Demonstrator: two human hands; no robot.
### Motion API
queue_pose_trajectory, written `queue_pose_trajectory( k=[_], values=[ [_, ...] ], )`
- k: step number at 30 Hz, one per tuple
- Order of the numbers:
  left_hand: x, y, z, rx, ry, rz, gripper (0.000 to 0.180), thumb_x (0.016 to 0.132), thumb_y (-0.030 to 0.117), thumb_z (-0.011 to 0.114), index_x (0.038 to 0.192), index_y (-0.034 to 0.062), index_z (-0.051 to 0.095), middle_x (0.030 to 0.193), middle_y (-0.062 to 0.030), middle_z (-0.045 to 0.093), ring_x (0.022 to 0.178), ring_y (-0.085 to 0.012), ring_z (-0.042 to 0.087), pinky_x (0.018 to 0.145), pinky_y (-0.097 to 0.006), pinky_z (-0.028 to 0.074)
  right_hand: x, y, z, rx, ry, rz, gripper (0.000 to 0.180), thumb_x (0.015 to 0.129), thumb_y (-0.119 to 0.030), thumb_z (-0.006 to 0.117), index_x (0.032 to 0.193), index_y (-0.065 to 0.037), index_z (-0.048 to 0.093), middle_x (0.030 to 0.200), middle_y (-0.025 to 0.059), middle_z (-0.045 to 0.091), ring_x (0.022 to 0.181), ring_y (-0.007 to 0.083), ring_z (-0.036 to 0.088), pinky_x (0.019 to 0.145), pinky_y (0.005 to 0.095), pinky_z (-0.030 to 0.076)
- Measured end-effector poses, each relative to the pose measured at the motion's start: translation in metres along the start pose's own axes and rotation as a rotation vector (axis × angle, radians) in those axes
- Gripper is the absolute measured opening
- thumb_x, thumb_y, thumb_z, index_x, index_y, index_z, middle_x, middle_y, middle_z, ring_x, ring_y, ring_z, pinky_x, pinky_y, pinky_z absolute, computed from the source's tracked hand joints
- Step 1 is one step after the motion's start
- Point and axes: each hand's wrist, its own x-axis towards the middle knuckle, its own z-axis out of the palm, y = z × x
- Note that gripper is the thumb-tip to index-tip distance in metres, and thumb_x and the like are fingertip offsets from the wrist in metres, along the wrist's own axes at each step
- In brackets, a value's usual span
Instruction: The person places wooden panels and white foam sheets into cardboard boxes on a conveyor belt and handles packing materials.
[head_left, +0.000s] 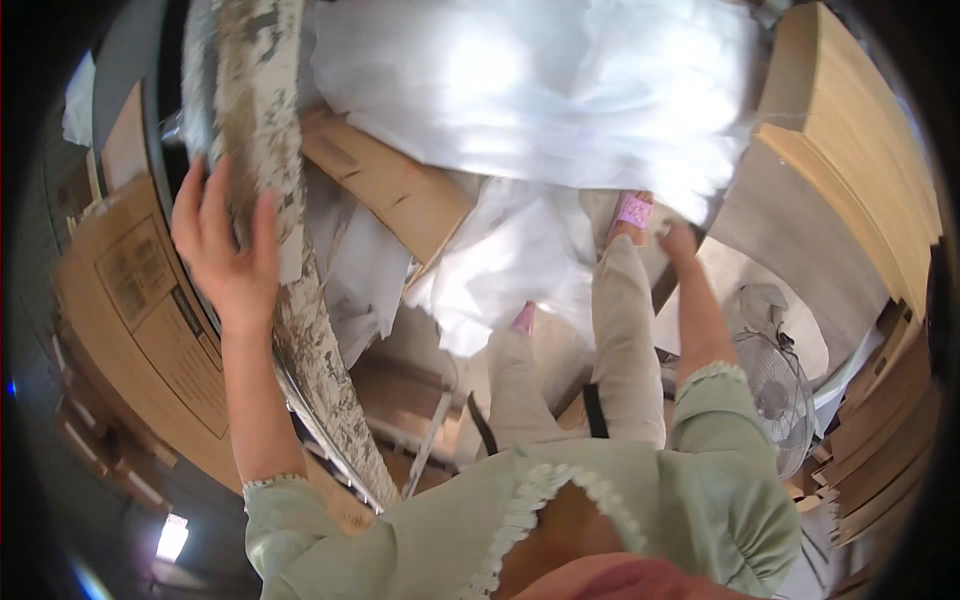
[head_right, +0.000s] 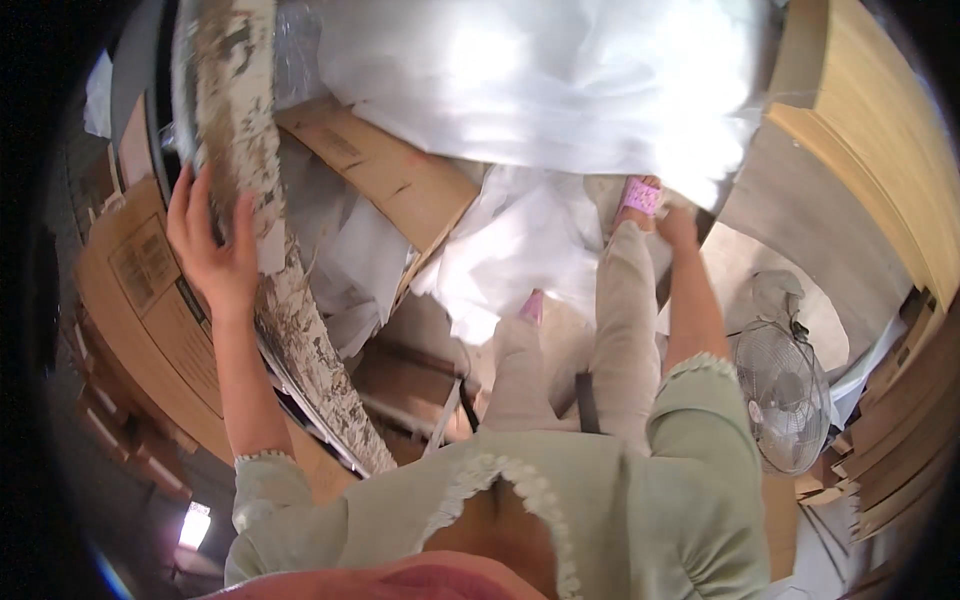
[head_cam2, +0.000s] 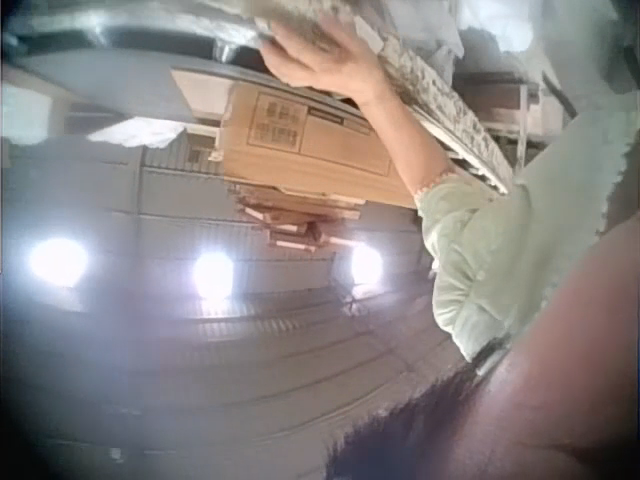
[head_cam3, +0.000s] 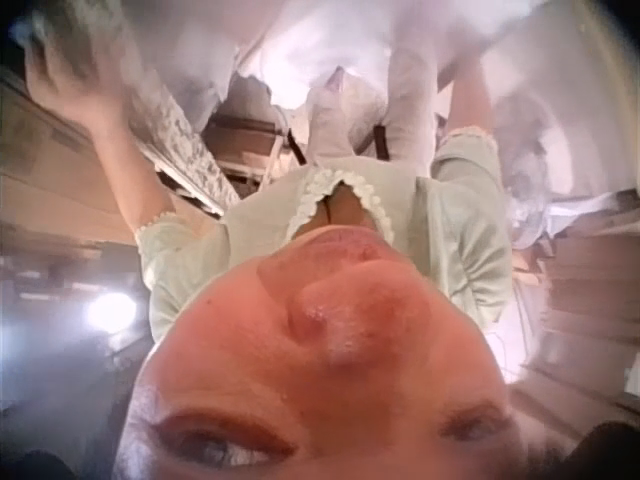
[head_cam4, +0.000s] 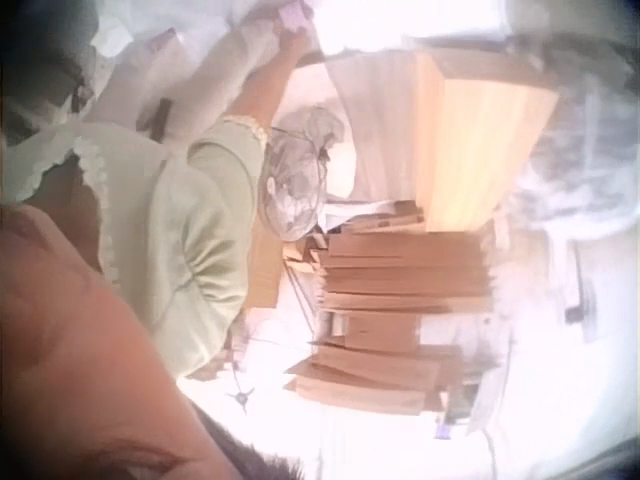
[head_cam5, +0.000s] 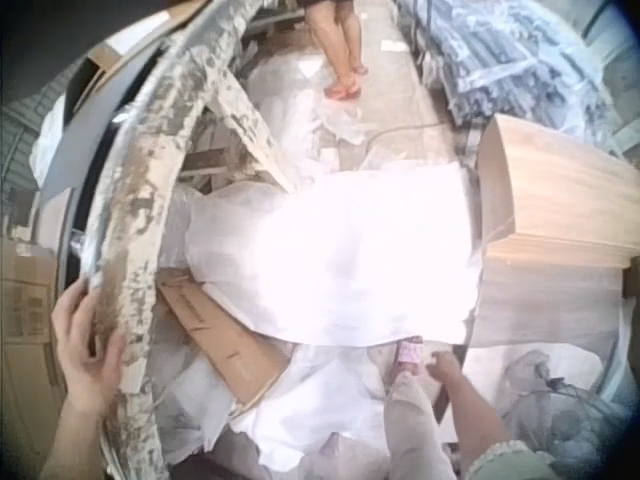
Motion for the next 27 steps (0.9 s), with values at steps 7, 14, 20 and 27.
queue_pose_trajectory(
  k=[7,14,20,27],
  values=[
    [0.006,0.007,0.008,0.221,-0.224,-0.09,0.046,0.081,0.004,0.063,0.124,0.0026,0.047,0.131,-0.0184,0.03,0.113,-0.0296,0.044,0.088,-0.036,0.042,0.182,-0.089,-0.118,0.693,-0.098,0.038,0.049,0.078,-0.028,0.062,0.119,-0.003,0.051,0.087,0.0142,0.062,0.067,0.0181,0.061,0.059,0.0285,0.049],
    [0.005,0.004,0.007,0.242,-0.348,-0.099,0.042,0.082,0.002,0.059,0.122,-0.0007,0.047,0.133,-0.0209,0.022,0.119,-0.0352,0.035,0.094,-0.039,0.036,0.251,-0.288,-0.102,1.575,-0.369,0.21,0.06,0.084,-0.014,0.059,0.134,-0.003,0.029,0.126,0.0208,0.037,0.089,0.0304,0.062,0.071,0.0338,0.056],
    [0.002,-0.011,0.006,0.243,-0.365,-0.06,0.042,0.082,0.002,0.058,0.121,-0.002,0.044,0.137,-0.0249,0.017,0.124,-0.0404,0.028,0.098,-0.046,0.031,0.356,-0.33,-0.02,1.257,-0.053,-0.302,0.042,0.09,-0.009,0.046,0.132,-0.014,0.039,0.122,0.0124,0.044,0.098,0.0239,0.055,0.083,0.029,0.049],
    [-0.001,-0.006,0.001,0.218,-0.384,-0.084,0.041,0.079,-0.001,0.057,0.119,-0.0004,0.047,0.134,-0.0269,0.017,0.122,-0.0419,0.028,0.097,-0.047,0.029,0.195,-0.365,-0.06,0.424,-0.862,-0.665,0.05,0.069,-0.05,0.066,0.076,-0.002,0.06,0.066,0.0062,0.055,0.06,0.0184,0.051,0.059,0.032,0.042]
  ],
)
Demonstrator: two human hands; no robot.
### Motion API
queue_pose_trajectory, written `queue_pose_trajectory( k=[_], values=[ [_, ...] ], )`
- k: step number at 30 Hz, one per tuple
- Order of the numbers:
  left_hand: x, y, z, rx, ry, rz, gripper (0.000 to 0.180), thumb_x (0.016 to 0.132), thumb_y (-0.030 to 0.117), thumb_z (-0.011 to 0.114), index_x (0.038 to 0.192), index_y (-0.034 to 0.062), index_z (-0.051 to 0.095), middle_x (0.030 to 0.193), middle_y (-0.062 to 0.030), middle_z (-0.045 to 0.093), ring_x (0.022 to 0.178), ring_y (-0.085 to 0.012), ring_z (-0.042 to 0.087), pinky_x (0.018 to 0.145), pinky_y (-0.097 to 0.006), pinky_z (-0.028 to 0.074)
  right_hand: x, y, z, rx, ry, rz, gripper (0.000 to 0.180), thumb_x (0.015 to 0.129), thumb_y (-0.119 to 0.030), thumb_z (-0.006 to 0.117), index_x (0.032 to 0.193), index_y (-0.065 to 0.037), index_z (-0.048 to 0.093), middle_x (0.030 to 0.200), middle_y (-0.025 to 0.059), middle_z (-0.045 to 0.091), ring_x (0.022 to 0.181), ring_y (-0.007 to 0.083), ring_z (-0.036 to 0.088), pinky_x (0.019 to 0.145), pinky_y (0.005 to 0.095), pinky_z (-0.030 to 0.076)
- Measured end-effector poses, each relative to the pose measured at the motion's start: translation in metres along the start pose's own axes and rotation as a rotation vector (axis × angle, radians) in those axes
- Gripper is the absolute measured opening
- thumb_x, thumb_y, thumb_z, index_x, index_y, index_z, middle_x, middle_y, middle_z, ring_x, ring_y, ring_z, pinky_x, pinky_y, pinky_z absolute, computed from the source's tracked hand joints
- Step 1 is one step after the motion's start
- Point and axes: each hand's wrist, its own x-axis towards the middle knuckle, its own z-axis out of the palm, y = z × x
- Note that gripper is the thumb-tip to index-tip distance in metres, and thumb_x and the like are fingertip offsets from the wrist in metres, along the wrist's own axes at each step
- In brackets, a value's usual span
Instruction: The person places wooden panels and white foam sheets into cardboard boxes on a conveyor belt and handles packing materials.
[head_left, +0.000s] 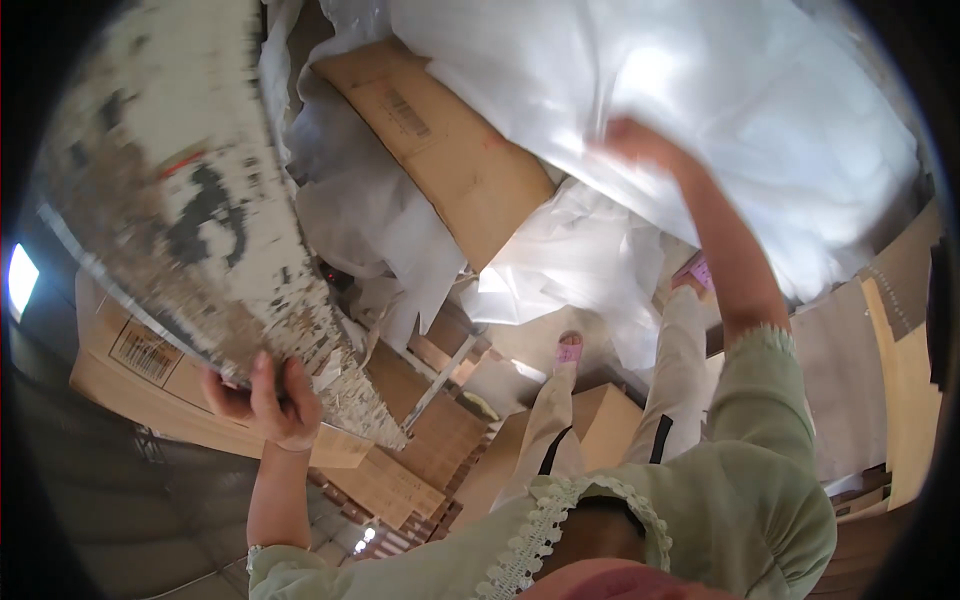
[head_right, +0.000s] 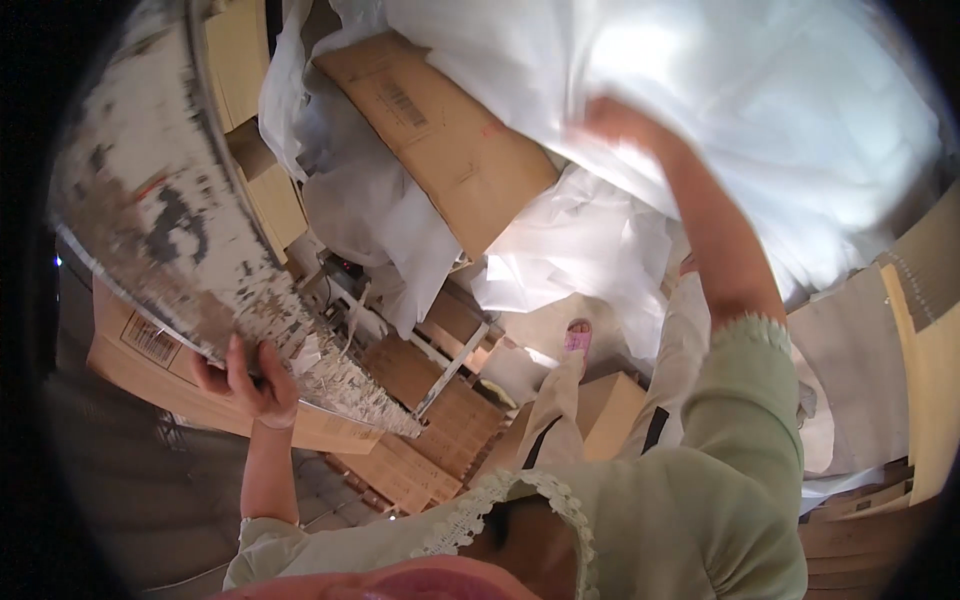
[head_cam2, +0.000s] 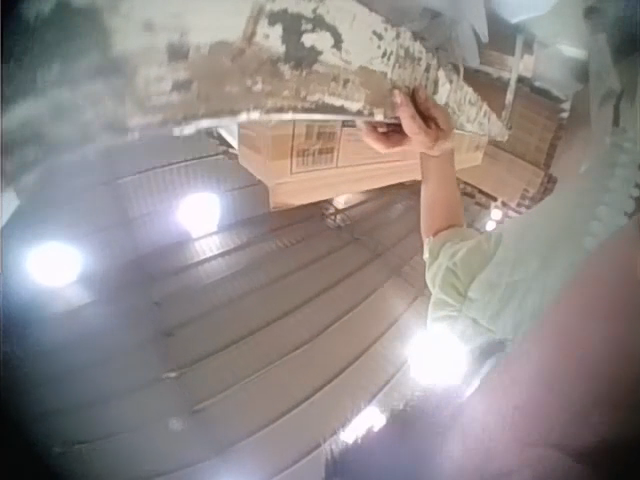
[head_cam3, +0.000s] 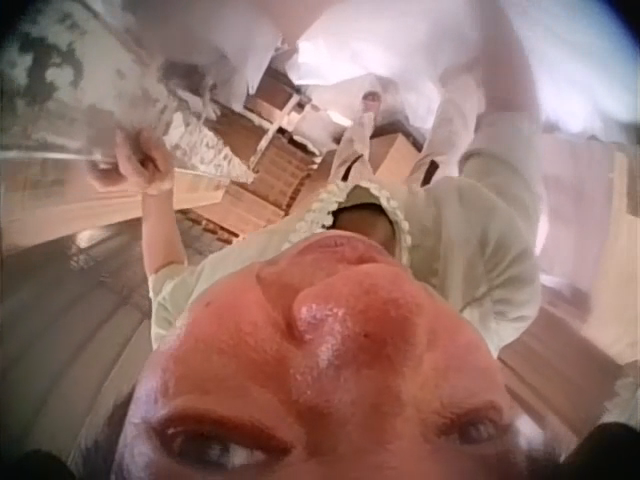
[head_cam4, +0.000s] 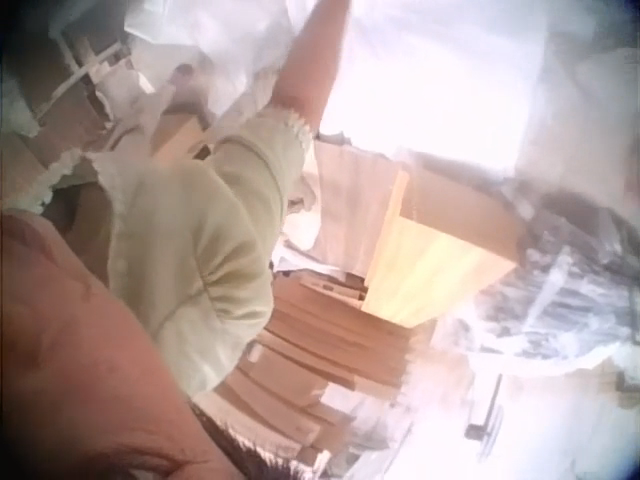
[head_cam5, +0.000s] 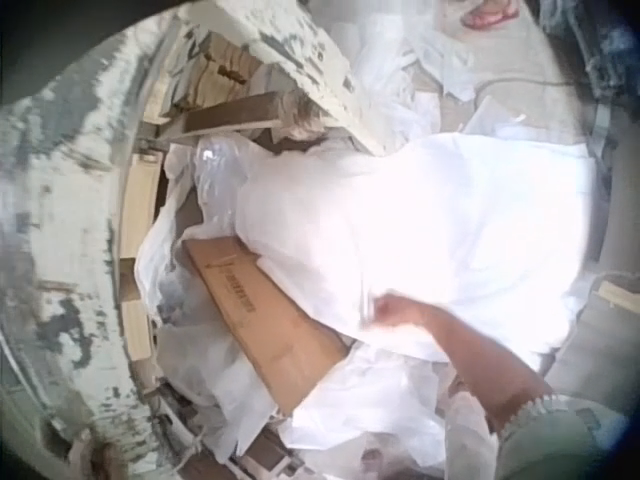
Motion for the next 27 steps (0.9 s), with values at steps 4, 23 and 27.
queue_pose_trajectory(
  k=[4,23,27],
  values=[
    [0.008,0.001,0.0,-0.062,0.008,-0.042,0.041,0.078,-0.005,0.058,0.117,0.002,0.05,0.134,-0.0201,0.021,0.115,-0.0354,0.039,0.093,-0.039,0.035,-0.135,0.091,0.115,-0.548,-0.77,0.193,0.025,0.072,-0.025,0.059,0.069,0.0,0.062,0.066,0.0119,0.063,0.06,0.0226,0.061,0.055,0.0354,0.049],
    [-0.061,0.066,0.007,-0.64,0.442,0.089,0.056,0.071,0.024,0.071,0.122,0.0138,0.051,0.13,-0.0146,0.041,0.117,-0.033,0.041,0.097,-0.041,0.032,-0.508,-0.159,0.221,-0.205,0.878,-0.193,0.026,0.076,-0.005,0.05,0.097,0.005,0.06,0.087,0.0068,0.061,0.08,0.0095,0.055,0.071,0.0222,0.043],
    [-0.17,0.175,-0.038,-1.211,-0.005,0.328,0.102,0.055,0.05,0.078,0.135,0.0064,0.031,0.128,-0.0172,0.043,0.124,-0.0344,0.034,0.104,-0.047,0.021,-0.545,-0.272,0.334,-0.348,0.896,-0.583,0.022,0.075,-0.004,0.052,0.093,0.006,0.06,0.081,0.0015,0.061,0.073,0.0061,0.054,0.066,0.0206,0.043]
  ],
)
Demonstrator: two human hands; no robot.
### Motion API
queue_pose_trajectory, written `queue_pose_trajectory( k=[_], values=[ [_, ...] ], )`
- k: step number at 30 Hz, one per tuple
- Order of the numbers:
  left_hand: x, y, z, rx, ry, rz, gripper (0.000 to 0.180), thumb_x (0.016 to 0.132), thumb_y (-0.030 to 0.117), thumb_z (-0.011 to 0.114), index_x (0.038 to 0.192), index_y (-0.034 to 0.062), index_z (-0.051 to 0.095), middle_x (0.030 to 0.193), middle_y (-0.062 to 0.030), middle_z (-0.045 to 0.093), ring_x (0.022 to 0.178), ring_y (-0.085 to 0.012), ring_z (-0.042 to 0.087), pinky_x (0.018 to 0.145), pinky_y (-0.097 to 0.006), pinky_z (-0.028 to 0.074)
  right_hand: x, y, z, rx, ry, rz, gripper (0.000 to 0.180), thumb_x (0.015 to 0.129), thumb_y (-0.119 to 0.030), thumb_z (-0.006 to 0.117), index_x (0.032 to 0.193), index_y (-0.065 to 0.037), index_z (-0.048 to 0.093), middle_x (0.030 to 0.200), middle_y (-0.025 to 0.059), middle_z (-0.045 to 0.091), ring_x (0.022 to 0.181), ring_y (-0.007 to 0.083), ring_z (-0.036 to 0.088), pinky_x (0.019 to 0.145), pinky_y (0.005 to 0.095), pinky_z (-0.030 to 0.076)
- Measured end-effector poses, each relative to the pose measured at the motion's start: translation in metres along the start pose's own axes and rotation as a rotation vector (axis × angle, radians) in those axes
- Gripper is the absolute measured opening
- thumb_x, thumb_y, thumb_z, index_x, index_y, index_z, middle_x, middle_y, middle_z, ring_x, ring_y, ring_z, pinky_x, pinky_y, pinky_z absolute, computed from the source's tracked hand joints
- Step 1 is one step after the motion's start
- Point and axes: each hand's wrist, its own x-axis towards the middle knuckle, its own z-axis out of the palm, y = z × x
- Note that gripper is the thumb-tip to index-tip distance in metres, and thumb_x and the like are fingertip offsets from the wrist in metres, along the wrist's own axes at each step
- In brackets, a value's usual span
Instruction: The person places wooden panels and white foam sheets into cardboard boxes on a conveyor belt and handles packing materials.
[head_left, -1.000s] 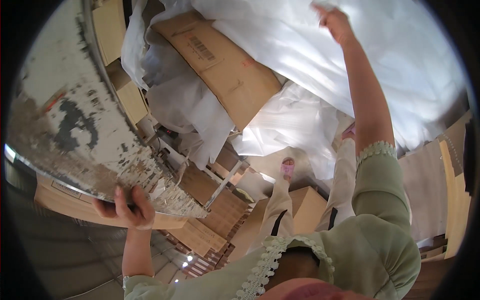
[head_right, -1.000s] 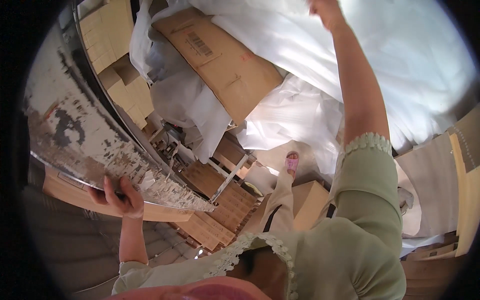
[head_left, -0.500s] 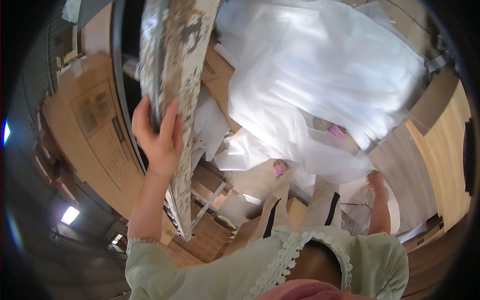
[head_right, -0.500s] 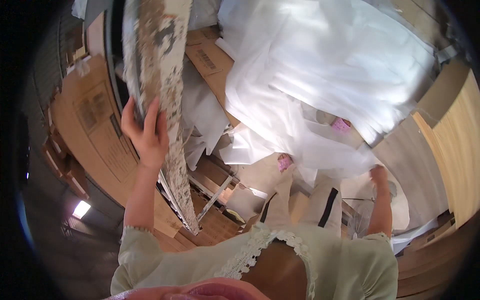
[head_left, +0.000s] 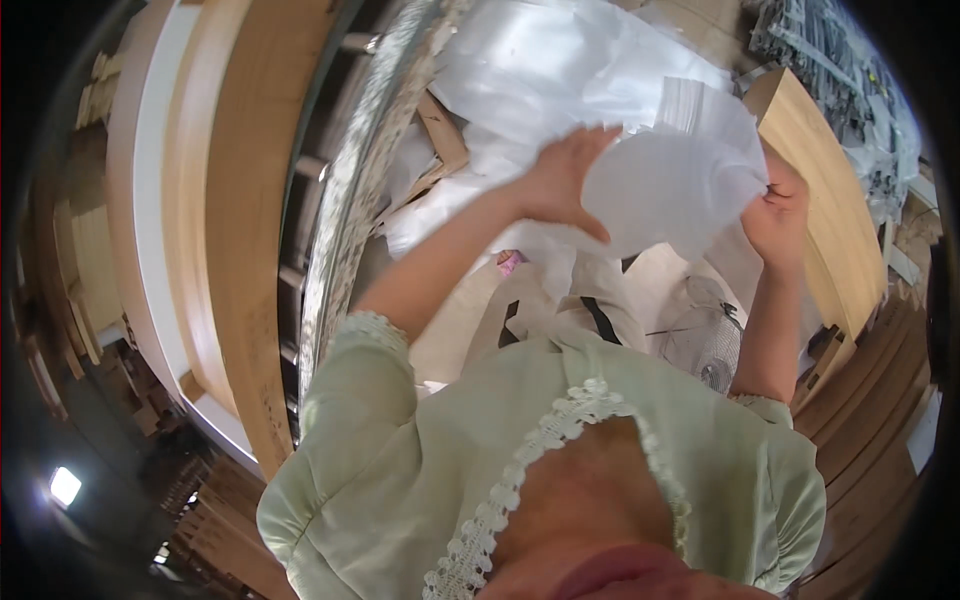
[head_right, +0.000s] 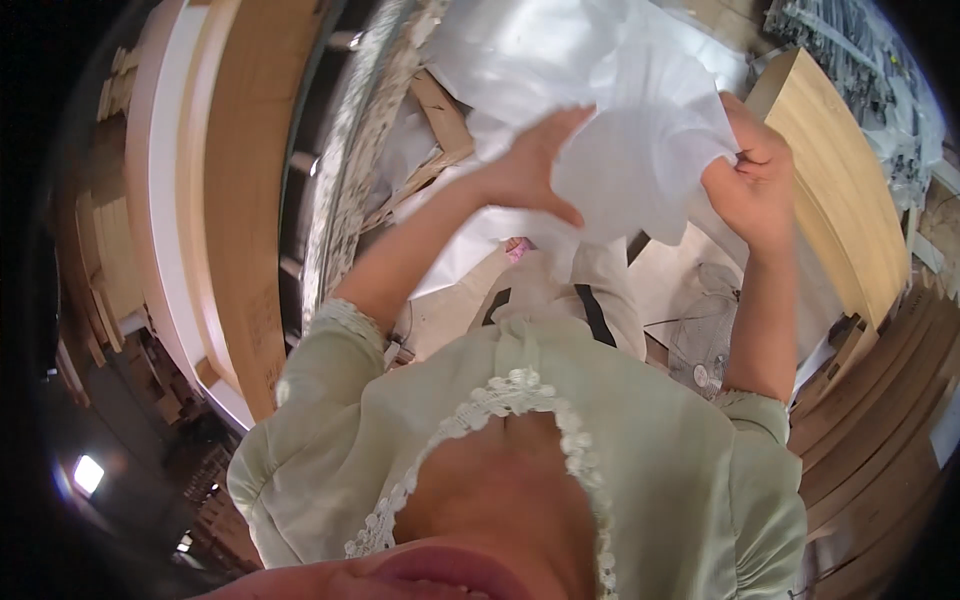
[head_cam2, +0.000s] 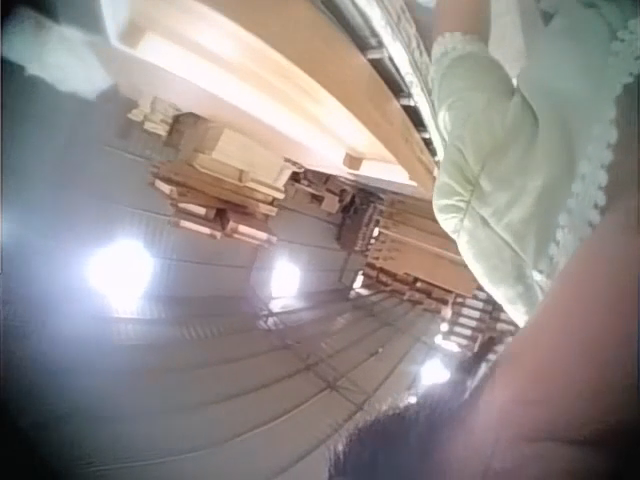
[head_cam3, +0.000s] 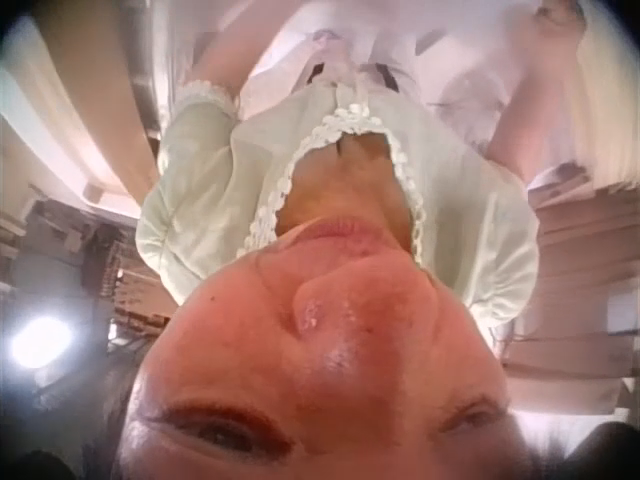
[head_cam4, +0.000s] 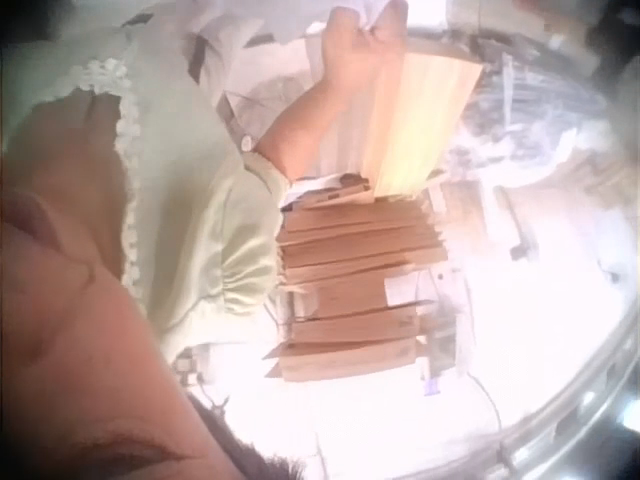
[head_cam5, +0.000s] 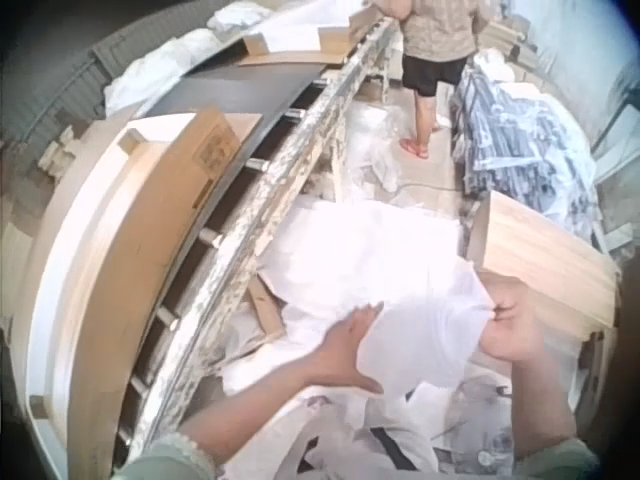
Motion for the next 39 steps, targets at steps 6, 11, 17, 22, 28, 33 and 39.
queue_pose_trajectory(
  k=[6,11,17,22,28,33,39],
  values=[
    [-0.118,0.059,0.022,-0.415,0.288,-0.299,0.05,0.071,0.018,0.07,0.114,0.0011,0.051,0.108,-0.0146,0.057,0.1,-0.0229,0.056,0.085,-0.035,0.046,-0.002,-0.152,0.102,-0.168,-0.132,-0.062,0.029,0.072,-0.027,0.068,0.092,-0.006,0.064,0.077,0.003,0.063,0.068,0.0125,0.059,0.061,0.0256,0.046],
    [-0.245,0.028,-0.027,-1.514,0.664,0.007,0.037,0.091,0.023,0.048,0.123,0.0038,0.044,0.125,-0.0099,0.047,0.115,-0.0241,0.043,0.099,-0.039,0.035,0.033,-0.182,0.135,-0.127,-0.376,-0.689,0.045,0.082,-0.022,0.061,0.12,-0.002,0.047,0.104,0.0078,0.056,0.085,0.0172,0.053,0.075,0.0287,0.042],
    [-0.368,0.062,-0.056,-1.35,1.278,-0.161,0.037,0.09,0.025,0.047,0.118,0.002,0.046,0.118,-0.0103,0.052,0.11,-0.0239,0.048,0.096,-0.04,0.038,0.078,0.029,0.031,-0.578,-0.254,-0.061,0.09,0.072,-0.039,0.071,0.139,-0.005,0.021,0.142,0.0155,0.023,0.131,0.0282,0.024,0.106,0.0383,0.022],
    [-0.438,0.097,-0.016,-1.154,1.627,-0.314,0.033,0.09,0.025,0.048,0.115,0.0033,0.048,0.11,-0.0078,0.055,0.103,-0.0225,0.051,0.09,-0.038,0.043,-0.008,0.113,0.116,0.716,-0.314,0.853,0.073,0.076,-0.032,0.069,0.131,-0.002,0.032,0.125,0.0152,0.046,0.105,0.0251,0.052,0.09,0.0394,0.043],
    [-0.463,0.148,0.004,-0.65,2.0,-0.396,0.03,0.09,0.019,0.047,0.114,0.0016,0.049,0.108,-0.0089,0.055,0.102,-0.0234,0.052,0.089,-0.038,0.043,0.075,0.083,0.156,0.653,-0.509,0.495,0.038,0.078,-0.01,0.065,0.113,-0.001,0.053,0.098,0.0069,0.058,0.083,0.0141,0.055,0.076,0.0249,0.045],
    [-0.49,0.17,0.021,-0.707,2.161,-0.307,0.028,0.088,0.017,0.05,0.113,0.0028,0.051,0.104,-0.0064,0.056,0.097,-0.0214,0.054,0.083,-0.034,0.045,0.092,-0.035,0.14,0.273,-0.254,-0.214,0.025,0.079,-0.012,0.066,0.101,0.0,0.061,0.084,0.0001,0.061,0.076,0.0068,0.053,0.069,0.0196,0.041],
    [-0.483,0.169,0.001,-0.328,2.467,-0.494,0.03,0.087,0.019,0.052,0.111,0.0015,0.052,0.098,-0.0068,0.057,0.085,-0.0191,0.057,0.072,-0.031,0.049,0.105,-0.139,0.098,0.556,-0.067,-0.674,0.026,0.083,-0.004,0.06,0.107,0.006,0.054,0.122,0.0159,0.05,0.111,0.0184,0.046,0.092,0.0278,0.038]
  ],
)
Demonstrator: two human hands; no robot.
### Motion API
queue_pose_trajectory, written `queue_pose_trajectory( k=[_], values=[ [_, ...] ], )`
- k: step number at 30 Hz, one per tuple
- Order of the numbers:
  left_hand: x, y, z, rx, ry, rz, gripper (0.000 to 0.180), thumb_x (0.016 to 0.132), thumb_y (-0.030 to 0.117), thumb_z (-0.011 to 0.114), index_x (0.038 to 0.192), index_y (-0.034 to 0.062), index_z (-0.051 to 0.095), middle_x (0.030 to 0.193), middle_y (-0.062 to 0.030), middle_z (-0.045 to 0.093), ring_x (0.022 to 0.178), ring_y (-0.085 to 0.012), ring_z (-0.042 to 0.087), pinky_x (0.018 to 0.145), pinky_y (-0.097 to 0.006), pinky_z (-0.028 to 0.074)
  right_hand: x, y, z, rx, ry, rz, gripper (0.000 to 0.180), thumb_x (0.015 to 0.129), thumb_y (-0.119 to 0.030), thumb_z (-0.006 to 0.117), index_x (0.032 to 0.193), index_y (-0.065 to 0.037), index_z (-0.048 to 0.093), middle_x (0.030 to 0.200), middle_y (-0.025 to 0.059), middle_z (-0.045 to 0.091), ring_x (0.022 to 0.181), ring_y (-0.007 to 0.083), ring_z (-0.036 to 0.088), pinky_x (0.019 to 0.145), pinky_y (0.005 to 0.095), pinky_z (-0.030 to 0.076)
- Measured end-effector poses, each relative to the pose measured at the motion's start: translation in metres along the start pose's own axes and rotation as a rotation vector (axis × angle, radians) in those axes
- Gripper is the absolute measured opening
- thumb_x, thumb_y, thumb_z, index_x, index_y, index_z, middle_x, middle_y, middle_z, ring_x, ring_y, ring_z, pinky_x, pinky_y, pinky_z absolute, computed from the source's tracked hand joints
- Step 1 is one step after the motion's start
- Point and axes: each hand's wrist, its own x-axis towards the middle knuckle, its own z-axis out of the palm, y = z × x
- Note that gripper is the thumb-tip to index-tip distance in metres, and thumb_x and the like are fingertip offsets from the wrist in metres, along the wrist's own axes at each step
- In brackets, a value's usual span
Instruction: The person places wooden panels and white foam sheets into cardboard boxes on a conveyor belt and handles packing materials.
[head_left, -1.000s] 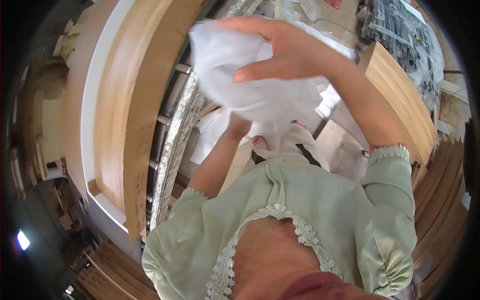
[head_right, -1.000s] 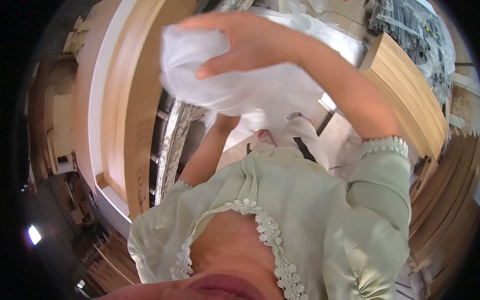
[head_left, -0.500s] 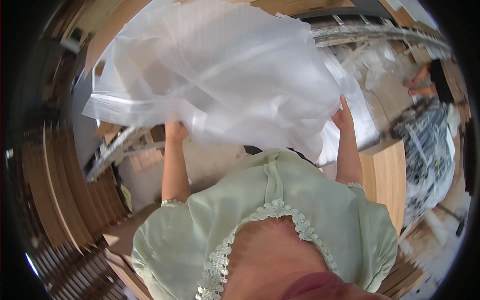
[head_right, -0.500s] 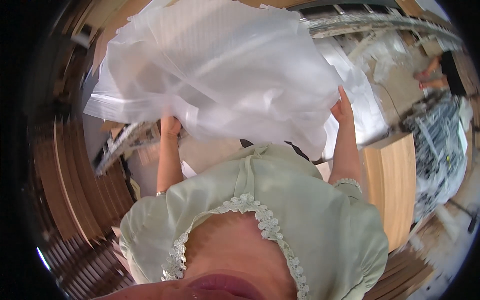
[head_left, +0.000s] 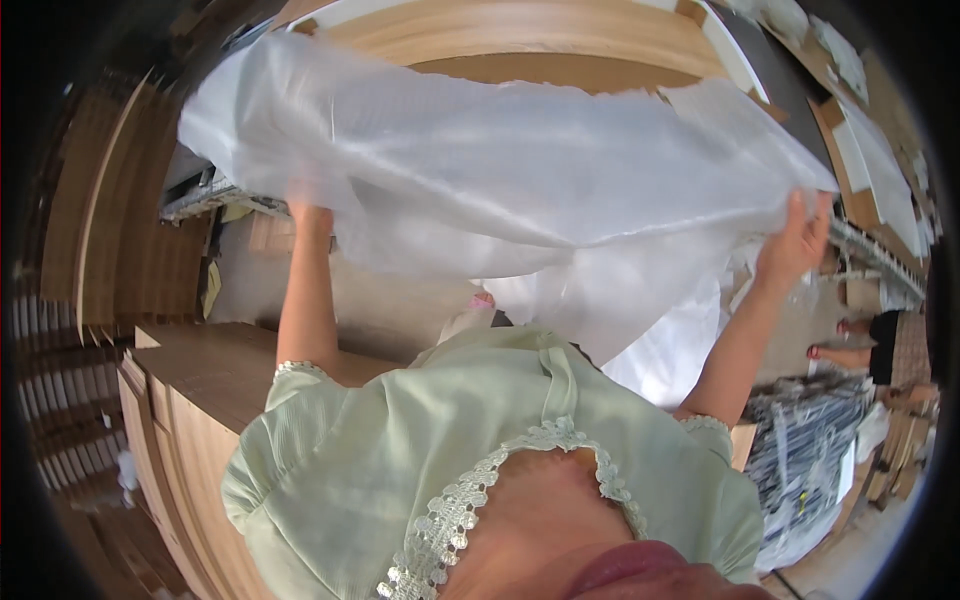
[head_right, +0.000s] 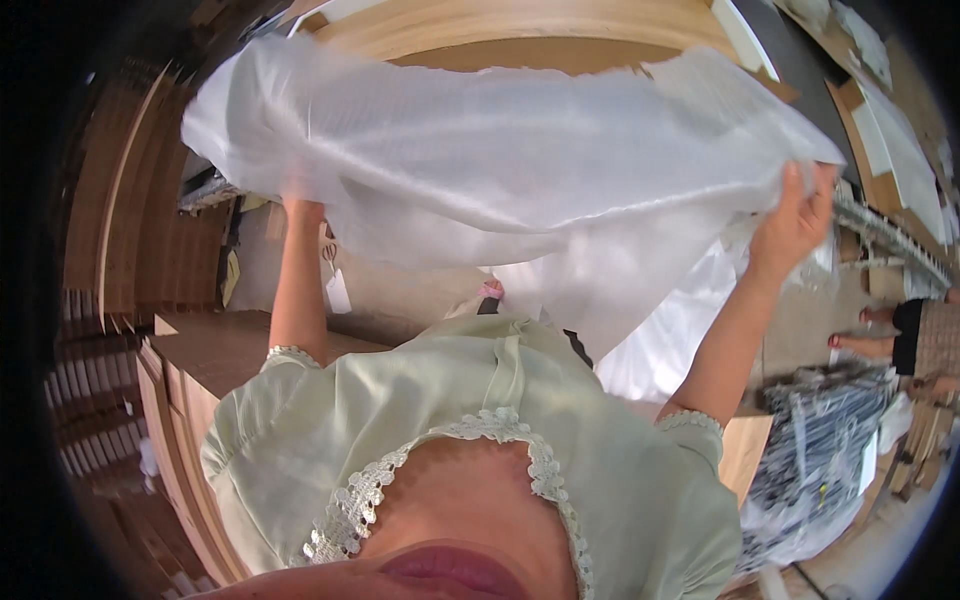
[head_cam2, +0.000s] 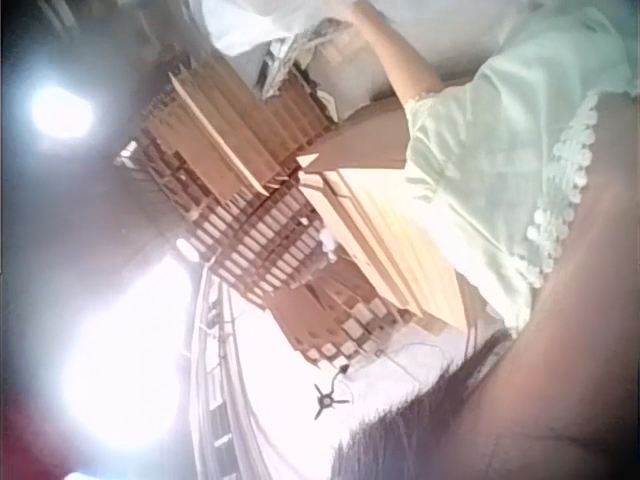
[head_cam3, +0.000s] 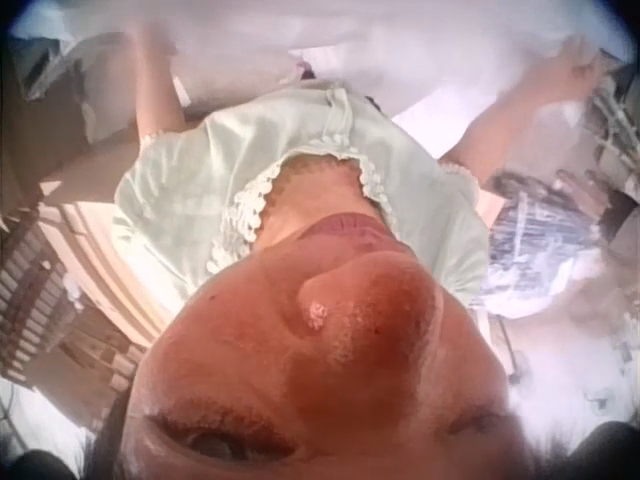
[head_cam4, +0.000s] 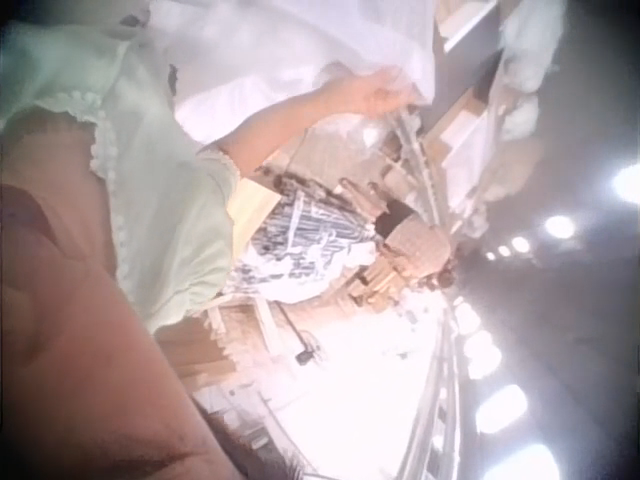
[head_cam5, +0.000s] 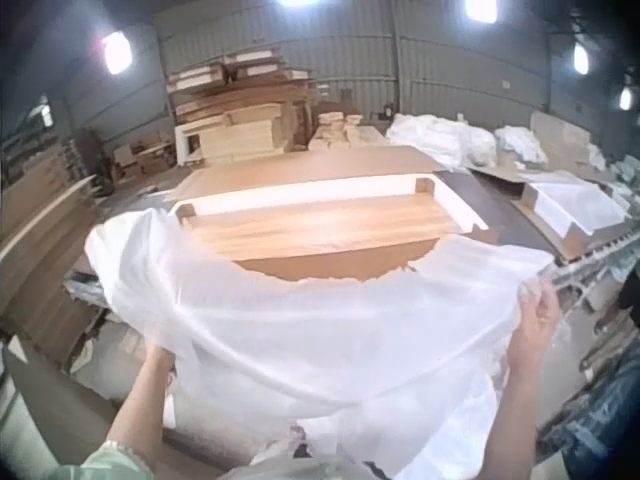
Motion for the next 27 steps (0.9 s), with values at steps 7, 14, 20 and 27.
queue_pose_trajectory(
  k=[7,14,20,27],
  values=[
    [0.023,0.139,0.056,-0.022,0.092,0.449,0.032,0.089,0.023,0.047,0.107,-0.0027,0.052,0.097,-0.0124,0.058,0.083,-0.0224,0.06,0.068,-0.033,0.05,0.049,-0.061,0.055,-0.156,0.033,-0.696,0.039,0.088,-0.013,0.05,0.121,0.006,0.043,0.134,0.0187,0.037,0.121,0.0269,0.038,0.099,0.0365,0.032],
    [0.141,0.136,0.111,-0.11,-0.005,0.578,0.039,0.088,0.028,0.049,0.112,-0.0035,0.049,0.103,-0.0138,0.056,0.085,-0.0229,0.059,0.069,-0.033,0.051,0.095,0.07,0.152,-0.482,-0.134,-0.618,0.05,0.09,-0.023,0.045,0.13,0.005,0.034,0.138,0.0181,0.031,0.125,0.03,0.034,0.102,0.04,0.028],
    [0.304,0.093,0.116,-0.014,-0.06,0.299,0.046,0.088,0.031,0.05,0.116,-0.0042,0.045,0.107,-0.015,0.055,0.087,-0.0234,0.059,0.069,-0.033,0.051,0.233,0.152,0.285,-0.65,-0.147,-0.86,0.07,0.082,-0.044,0.055,0.134,-0.004,0.032,0.143,0.0194,0.02,0.134,0.0346,0.012,0.106,0.0491,0.01],
    [0.388,-0.014,0.093,0.153,-0.261,-0.24,0.054,0.087,0.035,0.051,0.121,-0.005,0.042,0.112,-0.0164,0.053,0.089,-0.024,0.059,0.07,-0.034,0.051,0.225,0.366,0.282,-1.788,-0.794,-0.147,0.068,0.079,-0.06,0.046,0.136,-0.025,0.034,0.143,0.0175,0.021,0.132,0.0372,0.016,0.102,0.0555,0.015]
  ],
)
